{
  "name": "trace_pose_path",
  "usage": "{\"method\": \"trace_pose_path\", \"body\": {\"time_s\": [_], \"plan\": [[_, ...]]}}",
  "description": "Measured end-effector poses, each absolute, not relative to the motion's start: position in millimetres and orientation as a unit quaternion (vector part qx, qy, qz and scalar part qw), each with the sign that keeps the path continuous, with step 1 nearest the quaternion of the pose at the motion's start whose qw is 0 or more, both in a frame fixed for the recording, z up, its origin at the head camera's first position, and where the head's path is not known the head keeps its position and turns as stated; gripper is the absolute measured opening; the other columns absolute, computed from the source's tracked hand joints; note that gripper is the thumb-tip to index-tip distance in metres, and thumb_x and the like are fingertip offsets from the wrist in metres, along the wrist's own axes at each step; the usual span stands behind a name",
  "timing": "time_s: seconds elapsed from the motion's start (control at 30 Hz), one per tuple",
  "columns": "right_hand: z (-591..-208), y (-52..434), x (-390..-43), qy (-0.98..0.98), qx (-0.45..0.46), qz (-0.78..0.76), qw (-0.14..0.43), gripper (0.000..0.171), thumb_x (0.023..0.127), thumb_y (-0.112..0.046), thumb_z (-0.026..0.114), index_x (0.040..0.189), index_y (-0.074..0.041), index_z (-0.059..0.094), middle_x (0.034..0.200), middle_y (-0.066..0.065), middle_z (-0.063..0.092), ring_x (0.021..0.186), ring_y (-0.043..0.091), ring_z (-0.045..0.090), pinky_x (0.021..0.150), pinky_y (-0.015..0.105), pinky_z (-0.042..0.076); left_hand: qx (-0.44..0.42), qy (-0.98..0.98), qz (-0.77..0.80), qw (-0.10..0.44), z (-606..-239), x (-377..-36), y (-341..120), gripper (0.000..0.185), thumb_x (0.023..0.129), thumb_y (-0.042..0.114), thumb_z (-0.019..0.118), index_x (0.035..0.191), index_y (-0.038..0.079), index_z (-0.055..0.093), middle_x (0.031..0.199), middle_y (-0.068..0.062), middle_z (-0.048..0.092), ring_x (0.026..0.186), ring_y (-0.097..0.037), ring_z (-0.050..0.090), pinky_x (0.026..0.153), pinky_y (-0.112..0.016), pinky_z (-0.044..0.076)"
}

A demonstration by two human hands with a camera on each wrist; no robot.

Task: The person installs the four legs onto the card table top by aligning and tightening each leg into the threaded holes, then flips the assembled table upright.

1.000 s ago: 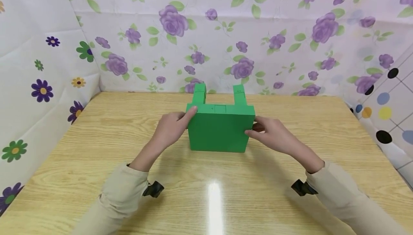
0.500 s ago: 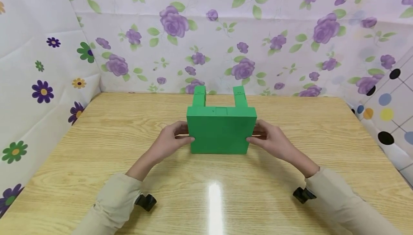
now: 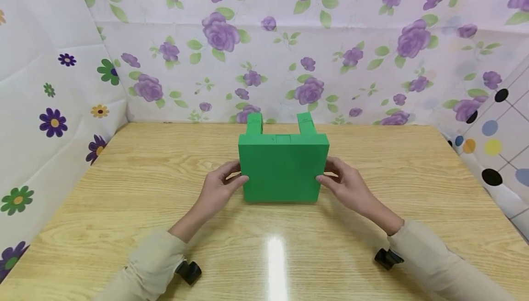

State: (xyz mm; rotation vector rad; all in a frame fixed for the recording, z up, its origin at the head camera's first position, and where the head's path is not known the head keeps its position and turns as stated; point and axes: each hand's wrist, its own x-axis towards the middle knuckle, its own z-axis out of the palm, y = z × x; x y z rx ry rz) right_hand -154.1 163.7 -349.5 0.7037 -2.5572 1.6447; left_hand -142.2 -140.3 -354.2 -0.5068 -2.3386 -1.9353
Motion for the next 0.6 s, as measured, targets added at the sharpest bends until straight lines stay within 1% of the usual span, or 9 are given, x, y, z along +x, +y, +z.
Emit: {"method": "trace_pose_path", "body": {"time_s": [0.07,0.13,0.23,0.33,0.37,0.43,0.47,0.53,0.6], "plan": [[-342,163,-151,-0.819,0.227,0.527,0.015,0.04,0.088,-0.001,0.057,0.125,0.003,0.044,0.111,0.014,0.055,0.102,0.023,0.054,0.079,0.029,0.047,-0.177,-0.753,-0.631,0.053,-350,-140,-139,0.04,0.086,0.004,0.06,0.125,-0.003,0.052,0.117,-0.014,0.054,0.11,-0.023,0.051,0.086,-0.027,0.043],[-338,166,-152,-0.813,0.233,0.533,0.023,0.04,0.089,-0.004,0.056,0.126,-0.001,0.045,0.11,0.012,0.055,0.1,0.021,0.054,0.076,0.028,0.048,-0.191,-0.745,-0.634,0.074,-346,-141,-139,0.041,0.086,0.005,0.061,0.126,-0.001,0.052,0.118,-0.013,0.053,0.109,-0.022,0.051,0.086,-0.028,0.044],[-322,168,-151,-0.811,0.242,0.531,0.047,0.038,0.09,-0.008,0.056,0.127,-0.004,0.046,0.105,0.01,0.057,0.09,0.019,0.057,0.069,0.025,0.048,-0.198,-0.739,-0.636,0.103,-331,-142,-138,0.04,0.086,0.008,0.062,0.125,0.001,0.053,0.116,-0.012,0.056,0.104,-0.022,0.055,0.082,-0.029,0.046],[-302,169,-151,-0.811,0.25,0.524,0.072,0.037,0.092,-0.011,0.054,0.128,-0.005,0.048,0.099,0.009,0.058,0.079,0.018,0.056,0.061,0.025,0.044,-0.192,-0.739,-0.635,0.122,-311,-143,-137,0.04,0.086,0.011,0.062,0.125,0.003,0.054,0.11,-0.012,0.06,0.097,-0.021,0.058,0.078,-0.028,0.048],[-296,169,-151,-0.813,0.251,0.52,0.077,0.037,0.092,-0.012,0.054,0.128,-0.006,0.048,0.097,0.008,0.058,0.076,0.017,0.055,0.06,0.024,0.043,-0.19,-0.739,-0.634,0.125,-305,-143,-137,0.04,0.086,0.012,0.063,0.125,0.004,0.055,0.109,-0.012,0.06,0.096,-0.021,0.058,0.077,-0.028,0.048],[-284,169,-151,-0.819,0.249,0.51,0.083,0.035,0.093,-0.016,0.053,0.127,-0.006,0.05,0.095,0.008,0.057,0.075,0.015,0.055,0.062,0.023,0.044,-0.191,-0.742,-0.629,0.13,-292,-144,-136,0.04,0.087,0.013,0.061,0.125,0.003,0.054,0.108,-0.012,0.061,0.097,-0.019,0.058,0.079,-0.027,0.047],[-278,169,-152,-0.821,0.247,0.508,0.082,0.036,0.093,-0.017,0.052,0.127,-0.005,0.049,0.094,0.008,0.057,0.075,0.015,0.055,0.063,0.023,0.045,-0.192,-0.745,-0.626,0.13,-287,-145,-136,0.04,0.088,0.013,0.06,0.126,0.002,0.053,0.111,-0.013,0.06,0.1,-0.019,0.057,0.08,-0.027,0.047],[-269,168,-153,-0.824,0.24,0.507,0.073,0.038,0.094,-0.021,0.051,0.128,-0.005,0.048,0.096,0.009,0.057,0.079,0.015,0.057,0.069,0.023,0.047,-0.193,-0.748,-0.623,0.126,-278,-147,-136,0.04,0.09,0.014,0.057,0.127,0.0,0.051,0.116,-0.013,0.057,0.104,-0.017,0.055,0.082,-0.027,0.046],[-261,168,-154,-0.826,0.225,0.512,0.06,0.044,0.094,-0.026,0.05,0.132,-0.005,0.045,0.1,0.009,0.057,0.085,0.015,0.057,0.073,0.024,0.048,-0.189,-0.75,-0.623,0.115,-270,-149,-135,0.04,0.092,0.015,0.055,0.128,-0.001,0.049,0.121,-0.013,0.055,0.107,-0.015,0.054,0.084,-0.026,0.045]]}}
